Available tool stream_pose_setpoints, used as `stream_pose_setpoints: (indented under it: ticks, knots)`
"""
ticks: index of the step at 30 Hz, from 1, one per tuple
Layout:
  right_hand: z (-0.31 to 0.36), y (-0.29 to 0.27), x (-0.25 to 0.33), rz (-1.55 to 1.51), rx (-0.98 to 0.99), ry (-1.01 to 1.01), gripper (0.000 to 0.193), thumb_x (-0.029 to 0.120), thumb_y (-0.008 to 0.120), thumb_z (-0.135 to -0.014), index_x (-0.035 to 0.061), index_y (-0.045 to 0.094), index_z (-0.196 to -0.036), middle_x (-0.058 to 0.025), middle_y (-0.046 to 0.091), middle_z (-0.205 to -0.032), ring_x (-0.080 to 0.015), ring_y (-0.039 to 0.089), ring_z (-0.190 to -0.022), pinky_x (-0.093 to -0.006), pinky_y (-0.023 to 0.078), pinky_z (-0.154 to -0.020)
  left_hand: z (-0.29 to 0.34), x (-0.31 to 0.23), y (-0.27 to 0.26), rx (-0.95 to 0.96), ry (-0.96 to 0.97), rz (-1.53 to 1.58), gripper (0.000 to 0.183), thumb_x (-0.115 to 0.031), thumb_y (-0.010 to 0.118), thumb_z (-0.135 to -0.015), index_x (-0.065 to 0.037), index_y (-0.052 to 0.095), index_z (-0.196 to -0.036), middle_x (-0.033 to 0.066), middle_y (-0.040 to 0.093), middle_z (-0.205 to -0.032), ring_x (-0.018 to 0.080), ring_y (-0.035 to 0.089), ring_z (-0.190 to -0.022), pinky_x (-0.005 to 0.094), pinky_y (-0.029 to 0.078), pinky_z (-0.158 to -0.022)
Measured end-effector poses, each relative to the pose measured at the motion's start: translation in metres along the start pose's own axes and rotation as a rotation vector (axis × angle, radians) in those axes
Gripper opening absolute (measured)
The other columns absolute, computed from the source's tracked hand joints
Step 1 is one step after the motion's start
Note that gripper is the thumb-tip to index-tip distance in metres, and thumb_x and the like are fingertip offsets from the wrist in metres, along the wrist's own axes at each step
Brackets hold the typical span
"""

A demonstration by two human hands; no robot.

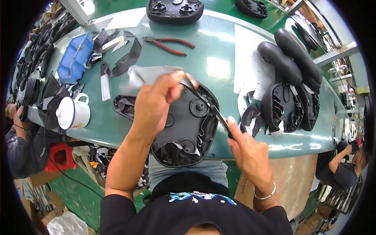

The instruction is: The recorder trims excess leather material from bicycle seats using a utility knife and cleans the underside of the seat.

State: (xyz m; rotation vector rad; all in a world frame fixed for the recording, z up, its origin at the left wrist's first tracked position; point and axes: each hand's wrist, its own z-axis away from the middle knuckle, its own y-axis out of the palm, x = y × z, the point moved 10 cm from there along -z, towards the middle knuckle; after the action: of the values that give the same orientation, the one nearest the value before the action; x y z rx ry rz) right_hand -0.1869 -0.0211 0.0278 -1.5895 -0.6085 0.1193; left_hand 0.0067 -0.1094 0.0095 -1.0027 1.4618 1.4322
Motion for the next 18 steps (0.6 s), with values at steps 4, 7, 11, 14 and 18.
stream_pose_setpoints:
  ticks: [4,7,11,14,18]
  knots:
    - [-0.013,-0.009,-0.002,0.063,-0.078,-0.027,0.057,0.016,0.066,-0.083,0.0178,0.047,-0.137,-0.0059,0.05,-0.063,-0.0233,0.052,-0.044,-0.0372,0.039,-0.04,0.012,-0.01,0.063,0.532,0.069,-0.314,0.02,-0.012,0.051,-0.09,0.001,0.061,-0.078,0.0038,0.047,-0.06,0.0147,0.052,-0.061,0.0287,0.04,-0.057]
    - [0.0,0.0,0.018,0.164,-0.021,0.049,0.054,0.016,0.063,-0.085,0.0136,0.047,-0.137,-0.0069,0.051,-0.063,-0.0247,0.052,-0.043,-0.0371,0.04,-0.04,-0.014,-0.027,0.002,0.19,0.297,0.553,0.029,-0.021,0.053,-0.093,-0.005,0.052,-0.07,0.0051,0.052,-0.064,0.0188,0.053,-0.066,0.0319,0.044,-0.056]
    - [0.009,0.0,0.022,0.095,0.023,0.135,0.054,0.018,0.058,-0.088,0.0098,0.043,-0.139,-0.0095,0.053,-0.061,-0.0284,0.053,-0.043,-0.04,0.039,-0.041,-0.001,-0.033,-0.013,0.32,0.186,1.119,0.034,-0.029,0.051,-0.096,-0.009,0.042,-0.07,0.003,0.053,-0.072,0.017,0.047,-0.065,0.0299,0.038,-0.054]
    - [-0.013,-0.006,0.008,0.092,-0.011,0.129,0.05,0.021,0.056,-0.09,0.0116,0.043,-0.137,-0.0117,0.056,-0.061,-0.0308,0.055,-0.045,-0.0432,0.038,-0.042,-0.006,-0.041,-0.002,0.1,0.389,0.214,0.036,-0.019,0.054,-0.091,-0.009,0.044,-0.059,0.0019,0.052,-0.069,0.0141,0.043,-0.058,0.0305,0.042,-0.057]
    - [-0.035,-0.016,0.003,0.126,-0.051,0.111,0.045,0.018,0.058,-0.088,0.0145,0.05,-0.132,-0.012,0.056,-0.06,-0.0329,0.053,-0.049,-0.0425,0.037,-0.046,0.003,-0.044,0.053,0.151,0.914,-1.338,0.02,-0.007,0.067,-0.075,-0.005,0.052,-0.063,0.0053,0.052,-0.068,0.017,0.042,-0.055,0.0296,0.04,-0.053]
